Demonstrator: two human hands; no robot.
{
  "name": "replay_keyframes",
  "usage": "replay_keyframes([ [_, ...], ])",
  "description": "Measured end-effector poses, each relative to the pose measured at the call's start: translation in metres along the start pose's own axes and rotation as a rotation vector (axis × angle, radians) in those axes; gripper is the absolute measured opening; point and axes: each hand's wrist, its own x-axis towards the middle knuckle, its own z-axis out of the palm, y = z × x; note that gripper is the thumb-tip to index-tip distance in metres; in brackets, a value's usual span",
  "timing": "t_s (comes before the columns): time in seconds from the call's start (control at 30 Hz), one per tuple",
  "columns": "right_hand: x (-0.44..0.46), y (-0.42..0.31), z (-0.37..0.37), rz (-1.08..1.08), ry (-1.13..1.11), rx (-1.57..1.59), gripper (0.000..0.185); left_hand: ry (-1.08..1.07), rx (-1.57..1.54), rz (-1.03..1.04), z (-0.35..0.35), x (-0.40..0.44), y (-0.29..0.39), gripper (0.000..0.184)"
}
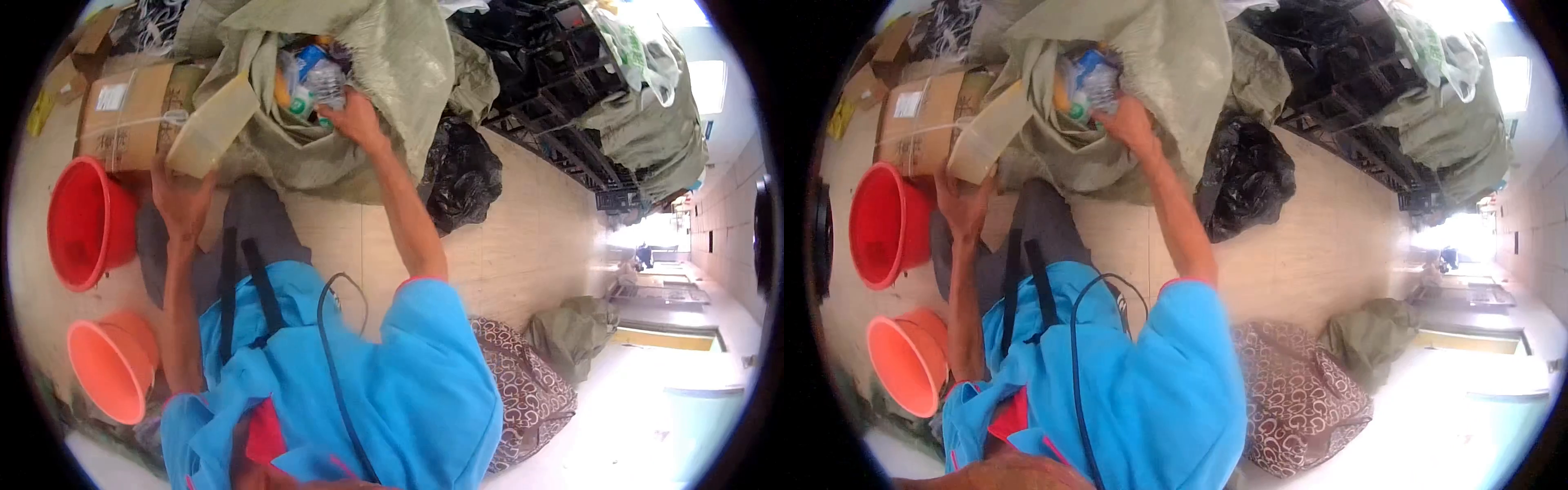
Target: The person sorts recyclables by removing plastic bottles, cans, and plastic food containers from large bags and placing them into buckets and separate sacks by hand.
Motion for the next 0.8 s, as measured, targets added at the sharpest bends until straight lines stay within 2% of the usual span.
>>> replay_keyframes([
  [0.03, -0.01, 0.003, -0.001, -0.092, 0.084, -0.04, 0.06, -0.037, -0.02, 0.016, 0.007, -0.001, 0.005, 0.062],
  [0.07, -0.021, 0.009, -0.007, -0.077, 0.091, -0.032, 0.06, -0.074, -0.04, 0.032, 0.014, -0.005, 0.01, 0.062],
  [0.13, -0.044, -0.002, -0.031, -0.238, 0.309, 0.217, 0.042, -0.091, -0.099, 0.038, 0.027, -0.01, 0.015, 0.066],
  [0.2, -0.079, -0.003, -0.062, 0.073, 0.43, 0.323, 0.029, -0.118, -0.171, 0.056, 0.033, -0.009, 0.027, 0.071],
  [0.23, -0.09, 0.014, -0.069, 0.102, 0.594, 0.383, 0.028, -0.11, -0.146, 0.045, 0.036, -0.01, 0.032, 0.072],
  [0.27, -0.102, 0.043, -0.071, 0.134, 0.757, 0.44, 0.027, -0.105, -0.12, 0.031, 0.042, -0.012, 0.038, 0.073],
  [0.33, -0.122, 0.127, -0.059, 0.337, 0.954, 0.544, 0.028, -0.098, -0.097, 0.078, 0.052, -0.012, 0.052, 0.072],
  [0.4, -0.161, 0.227, -0.033, 0.663, 0.736, 0.065, 0.039, -0.085, -0.077, 0.129, 0.062, -0.013, 0.062, 0.072],
  [0.47, -0.199, 0.274, -0.011, 0.905, 0.384, -0.089, 0.052, -0.12, -0.081, 0.09, 0.068, -0.018, 0.069, 0.072],
  [0.5, -0.222, 0.305, 0.012, 0.859, 0.359, -0.133, 0.054, -0.118, -0.077, 0.102, 0.07, -0.02, 0.077, 0.072],
  [0.53, -0.233, 0.329, 0.032, 0.805, 0.328, -0.174, 0.056, -0.143, 0.022, 0.22, 0.072, -0.021, 0.087, 0.071],
  [0.6, -0.242, 0.338, 0.053, 0.81, 0.33, -0.279, 0.054, -0.177, 0.138, 0.325, 0.076, -0.024, 0.092, 0.071],
  [0.63, -0.25, 0.348, 0.064, 0.822, 0.345, -0.397, 0.053, -0.24, -0.031, 0.241, 0.08, -0.027, 0.09, 0.071],
  [0.67, -0.251, 0.362, 0.071, 0.82, 0.346, -0.394, 0.053, -0.269, -0.117, 0.203, 0.086, -0.028, 0.094, 0.071],
  [0.7, -0.256, 0.386, 0.083, 0.93, 0.032, -0.287, 0.049, -0.295, -0.204, 0.164, 0.092, -0.028, 0.099, 0.071],
  [0.73, -0.26, 0.4, 0.091, 1.025, -0.288, -0.173, 0.045, -0.307, -0.251, 0.291, 0.101, -0.028, 0.122, 0.072],
  [0.77, -0.266, 0.398, 0.099, 1.004, -0.276, -0.012, 0.037, -0.316, -0.298, 0.421, 0.108, -0.029, 0.138, 0.073],
  [0.8, -0.274, 0.39, 0.112, 0.984, -0.263, 0.148, 0.031, -0.318, -0.3, 0.42, 0.112, -0.032, 0.141, 0.073],
])
